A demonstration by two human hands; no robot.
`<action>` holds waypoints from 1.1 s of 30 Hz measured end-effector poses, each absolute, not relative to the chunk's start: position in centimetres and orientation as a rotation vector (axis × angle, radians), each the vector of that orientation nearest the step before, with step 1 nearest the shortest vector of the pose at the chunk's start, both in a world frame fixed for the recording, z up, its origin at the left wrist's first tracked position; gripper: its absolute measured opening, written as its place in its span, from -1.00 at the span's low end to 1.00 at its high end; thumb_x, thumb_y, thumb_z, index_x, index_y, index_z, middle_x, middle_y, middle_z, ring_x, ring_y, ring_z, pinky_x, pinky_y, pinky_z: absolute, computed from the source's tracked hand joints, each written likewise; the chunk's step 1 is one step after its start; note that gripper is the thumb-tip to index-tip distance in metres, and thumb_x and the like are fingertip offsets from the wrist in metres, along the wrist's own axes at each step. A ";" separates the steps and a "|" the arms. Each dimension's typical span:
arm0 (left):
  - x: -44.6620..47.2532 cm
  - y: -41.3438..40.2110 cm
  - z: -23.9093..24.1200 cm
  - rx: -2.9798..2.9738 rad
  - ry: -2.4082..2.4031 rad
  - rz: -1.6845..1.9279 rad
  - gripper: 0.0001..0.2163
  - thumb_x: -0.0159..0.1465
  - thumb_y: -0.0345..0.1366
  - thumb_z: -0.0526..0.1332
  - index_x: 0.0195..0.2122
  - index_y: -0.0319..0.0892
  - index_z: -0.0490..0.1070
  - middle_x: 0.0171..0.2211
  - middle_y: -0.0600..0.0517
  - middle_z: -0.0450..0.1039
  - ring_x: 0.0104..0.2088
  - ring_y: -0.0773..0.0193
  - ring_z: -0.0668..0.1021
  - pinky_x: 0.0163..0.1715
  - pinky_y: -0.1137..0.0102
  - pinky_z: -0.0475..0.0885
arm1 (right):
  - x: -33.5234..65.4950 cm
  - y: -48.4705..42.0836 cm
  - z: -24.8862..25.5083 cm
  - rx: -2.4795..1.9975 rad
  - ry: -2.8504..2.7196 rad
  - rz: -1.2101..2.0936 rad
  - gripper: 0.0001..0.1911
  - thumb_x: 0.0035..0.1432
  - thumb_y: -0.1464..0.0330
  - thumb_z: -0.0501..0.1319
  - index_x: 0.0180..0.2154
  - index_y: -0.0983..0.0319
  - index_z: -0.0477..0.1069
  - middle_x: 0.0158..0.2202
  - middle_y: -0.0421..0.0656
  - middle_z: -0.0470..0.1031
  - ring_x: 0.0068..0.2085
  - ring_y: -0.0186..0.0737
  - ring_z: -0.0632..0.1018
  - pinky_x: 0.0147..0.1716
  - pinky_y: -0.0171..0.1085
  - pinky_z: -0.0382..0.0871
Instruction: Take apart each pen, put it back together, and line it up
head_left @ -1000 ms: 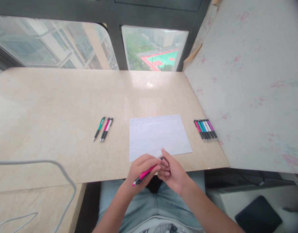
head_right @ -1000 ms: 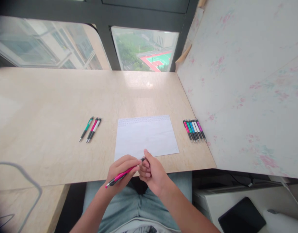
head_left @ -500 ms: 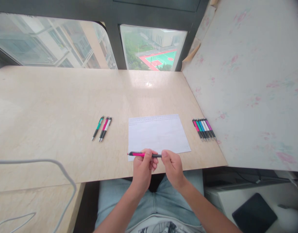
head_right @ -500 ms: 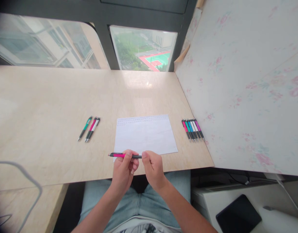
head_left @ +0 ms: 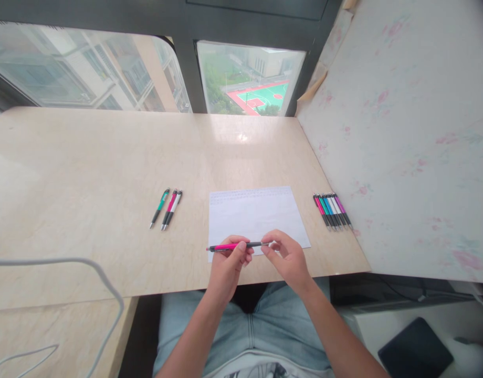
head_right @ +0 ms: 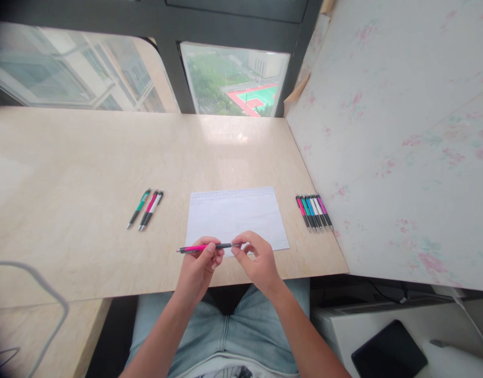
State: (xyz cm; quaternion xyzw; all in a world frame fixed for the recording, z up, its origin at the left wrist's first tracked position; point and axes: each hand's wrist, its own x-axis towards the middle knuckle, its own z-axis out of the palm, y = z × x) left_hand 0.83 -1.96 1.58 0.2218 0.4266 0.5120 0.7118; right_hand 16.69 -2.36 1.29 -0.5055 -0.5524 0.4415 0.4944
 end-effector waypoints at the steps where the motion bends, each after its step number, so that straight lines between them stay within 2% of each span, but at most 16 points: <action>1: 0.8 -1.8 1.6 0.499 0.951 1.137 -0.77 0.14 -0.20 0.42 -0.29 -0.23 0.51 -0.50 0.01 0.52 -0.51 0.41 0.47 -0.49 0.52 0.31 | 16.6 -2.3 1.2 -1.236 -1.296 1.098 -0.87 0.21 0.26 0.26 -0.26 0.19 0.47 -0.28 -0.12 0.53 -0.27 -0.20 0.54 -0.36 -0.27 0.43; 6: 0.2 -1.1 1.2 0.543 0.936 1.139 -0.77 0.13 -0.20 0.42 -0.28 -0.25 0.53 -0.48 -0.02 0.55 -0.46 0.36 0.52 -0.42 0.49 0.36 | 16.3 -1.6 1.2 -1.355 -1.193 1.160 -0.76 0.25 0.17 0.21 -0.34 0.20 0.48 -0.45 -0.17 0.51 -0.41 -0.24 0.52 -0.40 -0.26 0.43; 13: -0.5 0.3 0.1 0.598 0.856 1.116 -0.76 0.13 -0.24 0.42 -0.23 -0.27 0.56 -0.42 -0.05 0.57 -0.46 0.36 0.52 -0.44 0.47 0.36 | 16.4 -0.6 0.7 -1.330 -1.190 1.096 -0.85 0.16 0.25 0.30 -0.28 0.19 0.49 -0.28 -0.11 0.54 -0.21 -0.18 0.53 -0.30 -0.25 0.44; 17: -0.5 0.5 -0.4 0.598 0.873 1.127 -0.74 0.12 -0.22 0.43 -0.23 -0.27 0.55 -0.42 -0.06 0.57 -0.46 0.34 0.52 -0.43 0.45 0.37 | 16.2 -0.3 0.3 -1.301 -1.147 1.119 -0.72 0.13 0.24 0.31 -0.12 0.18 0.44 -0.21 -0.09 0.54 -0.19 -0.18 0.54 -0.34 -0.28 0.43; 20: -0.5 0.5 -0.6 0.604 0.883 1.119 -0.73 0.12 -0.21 0.43 -0.23 -0.27 0.55 -0.42 -0.06 0.57 -0.45 0.33 0.53 -0.42 0.45 0.38 | 16.1 0.0 0.4 -1.361 -1.162 1.169 -0.74 0.22 0.15 0.22 -0.25 0.21 0.46 -0.39 -0.16 0.51 -0.35 -0.24 0.51 -0.42 -0.30 0.37; 22: -0.5 0.5 -0.6 0.608 0.886 1.119 -0.73 0.13 -0.20 0.42 -0.22 -0.27 0.54 -0.42 -0.06 0.57 -0.45 0.33 0.53 -0.41 0.45 0.38 | 16.1 0.1 0.7 -1.413 -1.217 1.178 -0.65 0.28 0.11 0.15 -0.41 0.22 0.43 -0.54 -0.22 0.42 -0.47 -0.28 0.45 -0.46 -0.30 0.32; 24: -0.5 0.6 -0.6 0.605 0.882 1.127 -0.73 0.13 -0.21 0.42 -0.21 -0.26 0.53 -0.41 -0.06 0.57 -0.45 0.34 0.53 -0.41 0.45 0.38 | 16.1 0.2 0.9 -1.441 -1.259 1.155 -0.61 0.28 0.10 0.14 -0.47 0.22 0.42 -0.59 -0.24 0.39 -0.51 -0.30 0.41 -0.46 -0.29 0.29; 27: -0.6 0.7 -0.7 0.591 0.871 1.143 -0.75 0.13 -0.24 0.43 -0.22 -0.23 0.50 -0.41 -0.04 0.57 -0.45 0.35 0.53 -0.41 0.47 0.37 | 16.1 0.2 0.8 -1.445 -1.265 1.124 -0.66 0.26 0.13 0.18 -0.45 0.21 0.45 -0.54 -0.21 0.46 -0.46 -0.27 0.45 -0.43 -0.28 0.32; 33: -0.6 0.8 -0.9 0.592 0.865 1.167 -0.77 0.14 -0.26 0.41 -0.23 -0.23 0.49 -0.41 -0.03 0.57 -0.43 0.37 0.53 -0.39 0.48 0.36 | 16.3 0.0 -0.2 -1.384 -1.234 1.128 -0.82 0.17 0.22 0.29 -0.28 0.20 0.51 -0.28 -0.10 0.57 -0.24 -0.16 0.57 -0.31 -0.24 0.42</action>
